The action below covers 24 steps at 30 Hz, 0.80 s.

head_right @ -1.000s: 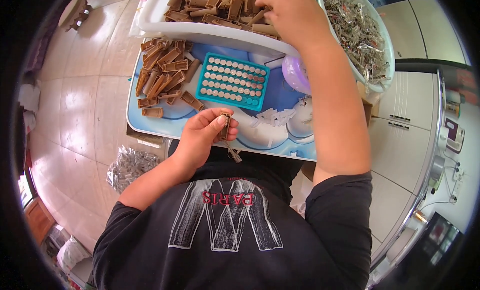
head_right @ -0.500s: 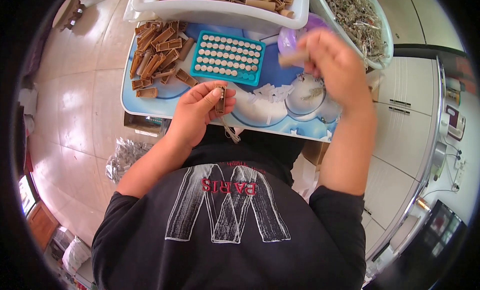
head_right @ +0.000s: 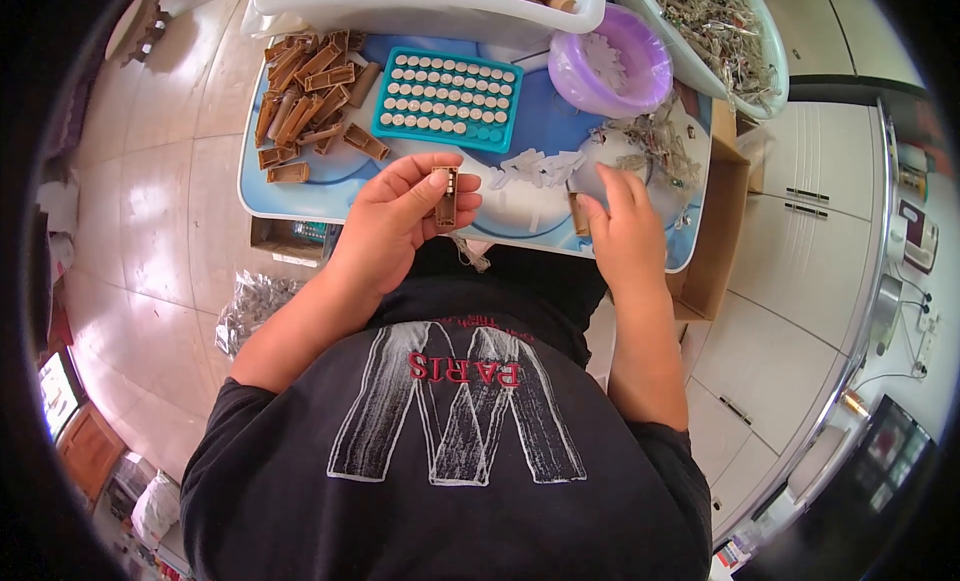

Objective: The person presses a silicone mold onto a tray of button batteries, takes LED light circuits from a bowl, and assembles small electronic units by inserting the circuits and batteries into plastic casing halves and closing them by hand.

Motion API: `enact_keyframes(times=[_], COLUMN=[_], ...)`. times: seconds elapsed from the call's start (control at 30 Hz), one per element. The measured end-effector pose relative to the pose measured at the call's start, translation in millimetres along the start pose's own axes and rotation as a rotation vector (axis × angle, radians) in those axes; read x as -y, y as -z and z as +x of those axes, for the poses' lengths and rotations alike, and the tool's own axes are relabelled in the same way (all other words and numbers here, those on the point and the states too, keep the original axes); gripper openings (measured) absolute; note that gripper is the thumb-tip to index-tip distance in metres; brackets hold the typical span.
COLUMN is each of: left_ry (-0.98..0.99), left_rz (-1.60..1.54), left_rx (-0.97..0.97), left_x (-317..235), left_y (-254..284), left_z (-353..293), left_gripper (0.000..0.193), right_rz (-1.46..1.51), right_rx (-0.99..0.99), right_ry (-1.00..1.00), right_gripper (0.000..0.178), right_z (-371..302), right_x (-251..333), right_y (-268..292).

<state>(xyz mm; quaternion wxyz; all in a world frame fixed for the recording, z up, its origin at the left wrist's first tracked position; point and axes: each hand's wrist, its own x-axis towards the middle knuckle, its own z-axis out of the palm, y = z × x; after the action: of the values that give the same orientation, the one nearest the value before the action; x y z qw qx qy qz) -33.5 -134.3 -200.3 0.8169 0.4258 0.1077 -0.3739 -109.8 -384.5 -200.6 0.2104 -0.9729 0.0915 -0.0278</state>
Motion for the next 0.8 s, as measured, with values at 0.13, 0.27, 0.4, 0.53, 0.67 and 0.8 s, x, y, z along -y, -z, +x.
enact_keyframes(times=[0.13,0.27,0.4,0.53,0.67,0.8], left_ry=[-0.005,0.02,0.03,0.031,0.025,-0.005], left_rz=[0.01,0.017,-0.033,-0.005,-0.066,-0.081], left_rx=[-0.017,-0.022,0.005,-0.012,-0.003,-0.005], left_x=[-2,-3,-4,-2,0,2], left_y=[0,-3,-2,0,1,-2], left_z=[-1,-1,0,-1,0,0], left_gripper=[0.028,0.027,0.029,0.027,0.027,0.028], right_rz=[0.241,0.118,0.058,0.218,0.101,0.201], right_rx=[0.217,0.256,0.248,0.219,-0.063,-0.21], right_ry=[-0.139,0.084,0.163,-0.105,-0.023,0.168], right_gripper=[0.057,0.064,0.063,0.056,0.04,0.028], right_z=[-8,-9,-8,-12,-15,-19], right_x=[10,6,-2,11,11,49], right_y=[19,19,13,9,-7,-8])
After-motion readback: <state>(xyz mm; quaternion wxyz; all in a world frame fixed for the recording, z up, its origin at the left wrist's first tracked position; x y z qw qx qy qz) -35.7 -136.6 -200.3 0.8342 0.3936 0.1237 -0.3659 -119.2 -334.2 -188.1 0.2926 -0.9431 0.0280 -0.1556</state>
